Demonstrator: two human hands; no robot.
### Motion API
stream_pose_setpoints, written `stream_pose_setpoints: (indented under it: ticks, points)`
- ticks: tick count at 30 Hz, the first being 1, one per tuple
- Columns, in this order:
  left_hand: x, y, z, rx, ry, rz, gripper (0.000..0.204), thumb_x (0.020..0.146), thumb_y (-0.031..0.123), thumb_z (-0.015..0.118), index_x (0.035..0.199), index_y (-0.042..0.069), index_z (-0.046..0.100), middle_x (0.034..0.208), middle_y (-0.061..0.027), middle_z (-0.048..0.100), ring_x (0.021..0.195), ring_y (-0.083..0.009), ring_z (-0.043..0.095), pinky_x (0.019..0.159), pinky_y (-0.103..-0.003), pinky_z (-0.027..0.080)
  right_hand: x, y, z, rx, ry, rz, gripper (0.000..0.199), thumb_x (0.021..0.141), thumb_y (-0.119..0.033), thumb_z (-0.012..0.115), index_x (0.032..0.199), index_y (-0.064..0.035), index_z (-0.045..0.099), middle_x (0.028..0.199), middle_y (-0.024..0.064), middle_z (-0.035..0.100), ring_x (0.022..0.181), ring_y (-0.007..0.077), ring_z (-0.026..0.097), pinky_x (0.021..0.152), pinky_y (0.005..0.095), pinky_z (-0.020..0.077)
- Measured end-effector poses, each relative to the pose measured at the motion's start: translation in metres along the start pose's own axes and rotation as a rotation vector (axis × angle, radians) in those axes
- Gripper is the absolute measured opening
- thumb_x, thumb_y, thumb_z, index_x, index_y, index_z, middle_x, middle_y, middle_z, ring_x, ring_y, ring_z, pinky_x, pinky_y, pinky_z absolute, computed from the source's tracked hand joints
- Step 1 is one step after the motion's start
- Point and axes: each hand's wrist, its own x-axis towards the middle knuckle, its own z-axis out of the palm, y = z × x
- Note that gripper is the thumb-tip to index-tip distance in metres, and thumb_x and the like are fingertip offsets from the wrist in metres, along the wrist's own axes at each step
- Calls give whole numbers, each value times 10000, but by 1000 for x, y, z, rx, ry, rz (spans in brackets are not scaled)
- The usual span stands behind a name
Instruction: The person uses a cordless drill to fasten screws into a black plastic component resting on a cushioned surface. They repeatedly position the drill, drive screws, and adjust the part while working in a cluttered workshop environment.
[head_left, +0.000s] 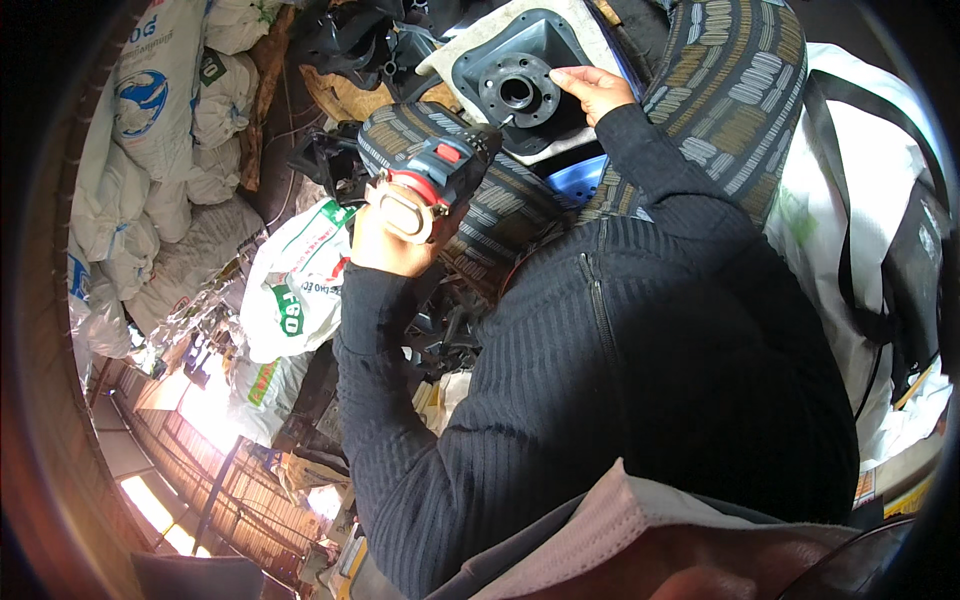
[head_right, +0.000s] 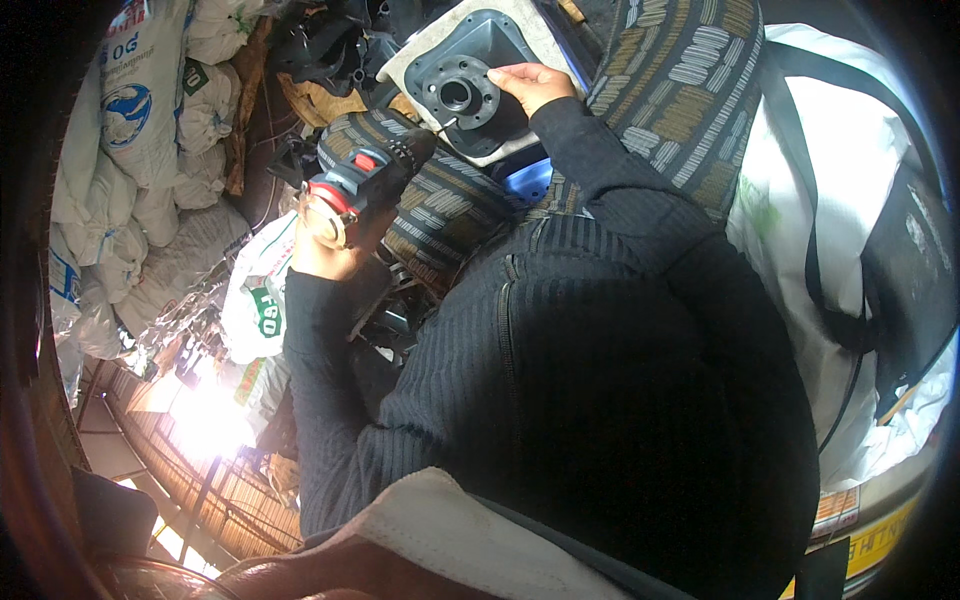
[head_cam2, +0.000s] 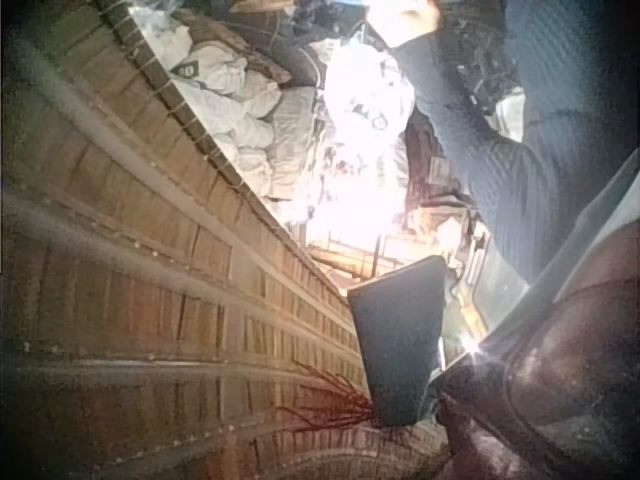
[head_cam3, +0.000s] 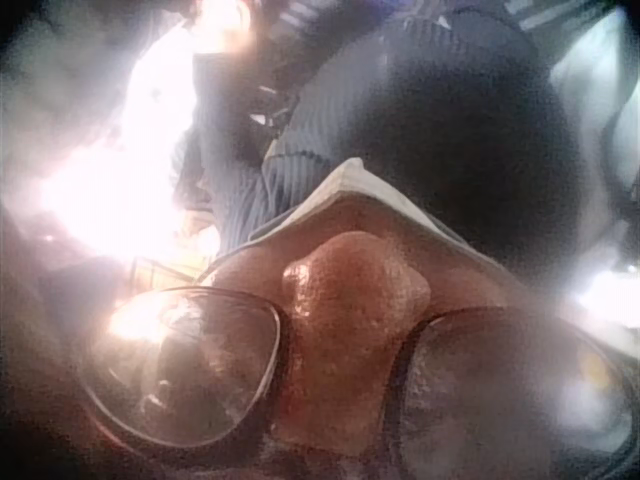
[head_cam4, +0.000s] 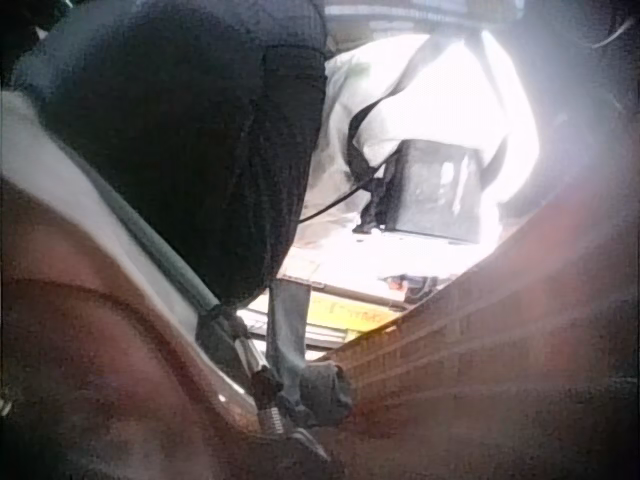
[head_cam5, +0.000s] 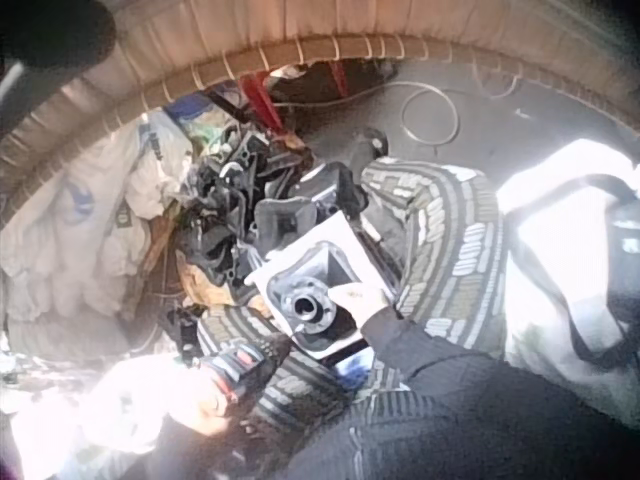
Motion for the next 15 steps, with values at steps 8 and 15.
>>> stream_pose_setpoints:
  ticks: [8,15]
  points:
    - [48,27,-37,249,-205,123,343,694,276,741,962,74,672,750,-160,677,695,-327,681,638,-390,552,2,2,6,-114,22,-83,265,814,-276,763,917,-38,711,814,0,665,744,71,554,708,212,440]
    - [73,79,-37,586,-467,-73,659,667,240,714,1277,165,474,757,-170,674,720,-334,685,665,-418,559,9,12,5,-121,14,-167,242,822,-272,755,891,-46,708,802,-8,668,733,70,565,712,216,453]
